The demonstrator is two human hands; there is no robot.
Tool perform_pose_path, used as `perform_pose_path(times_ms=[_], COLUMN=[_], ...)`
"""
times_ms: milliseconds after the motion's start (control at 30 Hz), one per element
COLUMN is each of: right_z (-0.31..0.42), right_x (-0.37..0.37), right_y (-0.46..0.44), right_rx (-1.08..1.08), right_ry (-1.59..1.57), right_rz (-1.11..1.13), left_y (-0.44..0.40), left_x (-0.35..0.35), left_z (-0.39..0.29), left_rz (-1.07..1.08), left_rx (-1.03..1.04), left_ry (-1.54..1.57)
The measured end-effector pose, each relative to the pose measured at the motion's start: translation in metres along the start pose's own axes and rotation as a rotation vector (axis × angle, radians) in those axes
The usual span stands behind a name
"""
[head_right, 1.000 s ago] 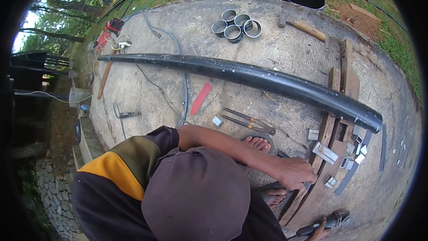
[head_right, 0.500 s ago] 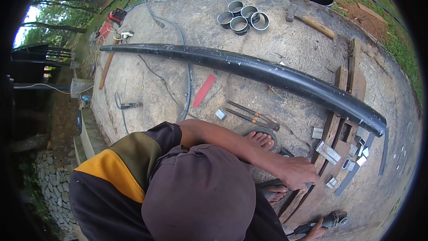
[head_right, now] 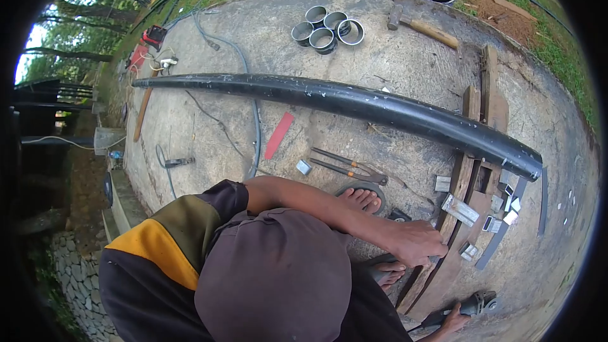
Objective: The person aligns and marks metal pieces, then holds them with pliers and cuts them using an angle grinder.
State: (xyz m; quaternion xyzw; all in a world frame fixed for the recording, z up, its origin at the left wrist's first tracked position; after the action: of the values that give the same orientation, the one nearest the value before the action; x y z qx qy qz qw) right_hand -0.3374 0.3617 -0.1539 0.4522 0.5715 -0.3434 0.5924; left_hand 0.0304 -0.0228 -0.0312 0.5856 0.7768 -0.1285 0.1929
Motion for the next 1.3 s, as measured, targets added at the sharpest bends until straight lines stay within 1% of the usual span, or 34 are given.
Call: perform_pose_path(times_ms=[33, 67, 100, 133, 167, 200, 233, 267, 300, 400, 467, 567, 667, 800, 1000, 1233, 1300], right_z=[0.0, 0.002, 0.015, 0.027, 0.018, 0.042, 0.06, 0.072, 0.085, 0.095, 0.096, 0.098, 0.097, 0.1, 0.1, 0.1, 0.099], right_x=[0.0, 0.0, -0.009, -0.018, -0.005, -0.022, -0.039, -0.048, -0.06, -0.071, -0.063, -0.063, -0.059, -0.06, -0.063, -0.062, -0.063], right_y=[0.001, 0.004, 0.015, 0.027, 0.024, 0.037, 0.045, 0.053, 0.056, 0.063, 0.059, 0.06, 0.061, 0.06, 0.06, 0.059, 0.06], right_rx=[0.005, -0.013, -0.052, -0.017, 0.034, 0.056, 0.093, 0.12, 0.174, 0.222, 0.272, 0.308, 0.333, 0.346, 0.35, 0.37, 0.366], right_ry=[-0.03, -0.01, -0.058, -0.063, -0.017, -0.06, -0.086, -0.109, -0.096, -0.074, -0.069, -0.098, -0.122, -0.139, -0.155, -0.152, -0.158], right_rz=[0.019, 0.004, -0.028, -0.016, 0.004, 0.003, 0.009, -0.039, 0.003, -0.009, 0.018, -0.01, -0.019, -0.032, -0.029, -0.027, -0.036], left_y=[0.001, 0.003, 0.003, 0.002, 0.004, 0.001, 0.0, 0.0, -0.003, -0.004, -0.005, -0.01, -0.023, -0.05, -0.093, -0.126, -0.142], left_x=[0.003, 0.003, 0.005, 0.008, 0.006, 0.0, 0.004, 0.001, -0.008, -0.001, 0.0, 0.002, 0.005, 0.012, 0.034, 0.051, 0.041], left_z=[0.002, 0.001, 0.001, 0.004, 0.0, -0.002, 0.003, -0.001, -0.009, -0.006, -0.003, -0.004, -0.005, -0.011, -0.012, 0.005, 0.003], left_rz=[-0.022, -0.033, -0.03, 0.04, 0.036, 0.112, 0.082, 0.063, 0.108, 0.103, 0.09, -0.023, -0.087, -0.125, -0.074, 0.047, -0.128], left_rx=[-0.003, 0.005, 0.027, -0.003, -0.014, -0.031, 0.012, 0.009, 0.002, 0.03, 0.071, 0.189, 0.284, 0.358, 0.396, 0.411, 0.459], left_ry=[-0.012, -0.019, -0.022, -0.019, -0.025, -0.019, -0.036, -0.016, -0.039, -0.082, -0.135, -0.289, -0.387, -0.506, -0.712, -0.847, -0.869])
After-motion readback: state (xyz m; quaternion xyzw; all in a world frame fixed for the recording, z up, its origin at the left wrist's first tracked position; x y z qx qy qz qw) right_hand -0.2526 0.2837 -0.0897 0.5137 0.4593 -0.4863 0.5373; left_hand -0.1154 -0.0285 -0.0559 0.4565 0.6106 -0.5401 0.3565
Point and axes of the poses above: each hand's wrist, its own y-axis away from the middle knuckle, its own x-axis out of the palm, z = x × y, the point moved 1 cm from there along -y, towards the middle knuckle, and after that the axes turned 1 degree about -y, right-handed, at the moved point
